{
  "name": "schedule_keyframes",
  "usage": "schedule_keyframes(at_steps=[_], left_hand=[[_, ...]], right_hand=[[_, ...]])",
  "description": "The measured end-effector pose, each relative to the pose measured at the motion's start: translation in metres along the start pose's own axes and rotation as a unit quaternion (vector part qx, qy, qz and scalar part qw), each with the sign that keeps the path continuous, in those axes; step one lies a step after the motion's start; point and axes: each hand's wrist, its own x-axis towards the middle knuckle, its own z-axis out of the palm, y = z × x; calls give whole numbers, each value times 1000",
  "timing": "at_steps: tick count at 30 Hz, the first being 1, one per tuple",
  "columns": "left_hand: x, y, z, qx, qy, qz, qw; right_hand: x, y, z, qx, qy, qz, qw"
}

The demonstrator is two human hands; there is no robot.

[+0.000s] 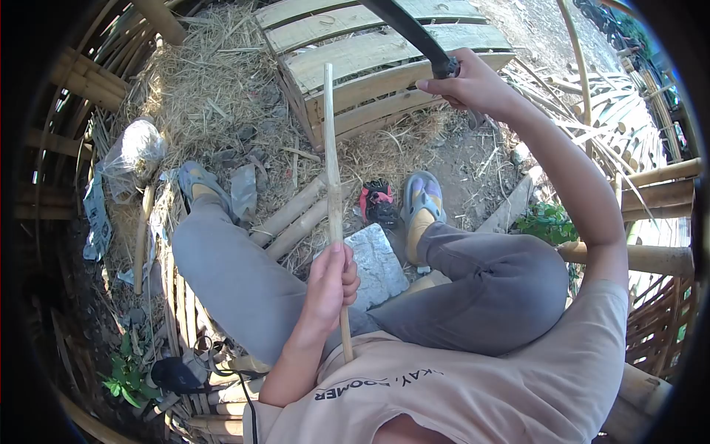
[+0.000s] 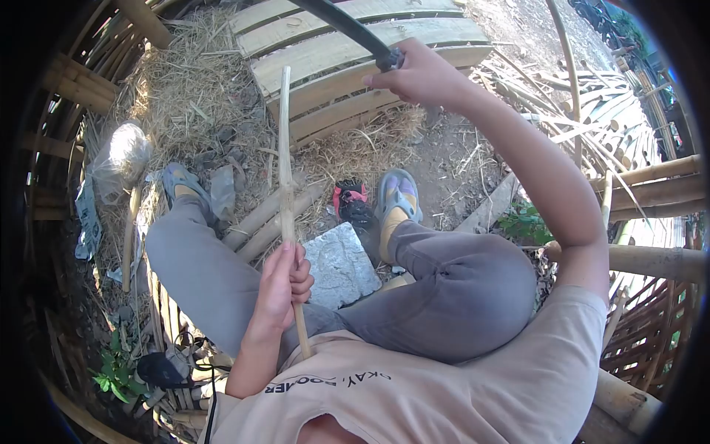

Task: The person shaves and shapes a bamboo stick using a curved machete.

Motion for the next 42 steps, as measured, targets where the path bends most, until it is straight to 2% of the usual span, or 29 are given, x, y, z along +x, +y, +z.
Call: schedule_keyframes(at_steps=[2, 5, 8, 12, 15, 21, 24, 27, 34, 37, 41, 42], left_hand=[[7, -5, -4, -10, 13, -8, 1000], [15, -14, -11, 7, 34, 1, 999], [16, -23, -14, 34, 45, 14, 998], [23, -35, -16, 74, 74, 49, 993], [32, -40, -18, 111, 82, 72, 988], [38, -54, -25, 248, 134, 139, 949], [35, -47, -19, 387, 181, 170, 888], [32, -39, -8, 435, 192, 197, 857], [27, -39, -8, 446, 191, 207, 850], [23, -36, -8, 436, 182, 194, 860], [21, -35, -8, 435, 178, 196, 861], [20, -36, -7, 432, 178, 196, 862]], right_hand=[[11, 0, 8, -42, -24, 7, 999], [21, 9, 36, -132, -72, -45, 988], [26, 22, 70, -147, -118, -77, 979], [30, 39, 105, -134, -119, -83, 980], [27, 36, 115, -198, -38, -100, 974], [10, 18, 130, -284, -70, -150, 944], [5, 17, 134, -302, -98, -105, 942], [9, 35, 144, -293, -84, -90, 948], [14, 45, 147, -288, -58, -95, 951], [26, 51, 139, -300, -38, -61, 951], [50, 78, 120, -251, 74, -14, 965], [55, 80, 113, -263, 66, 1, 963]])
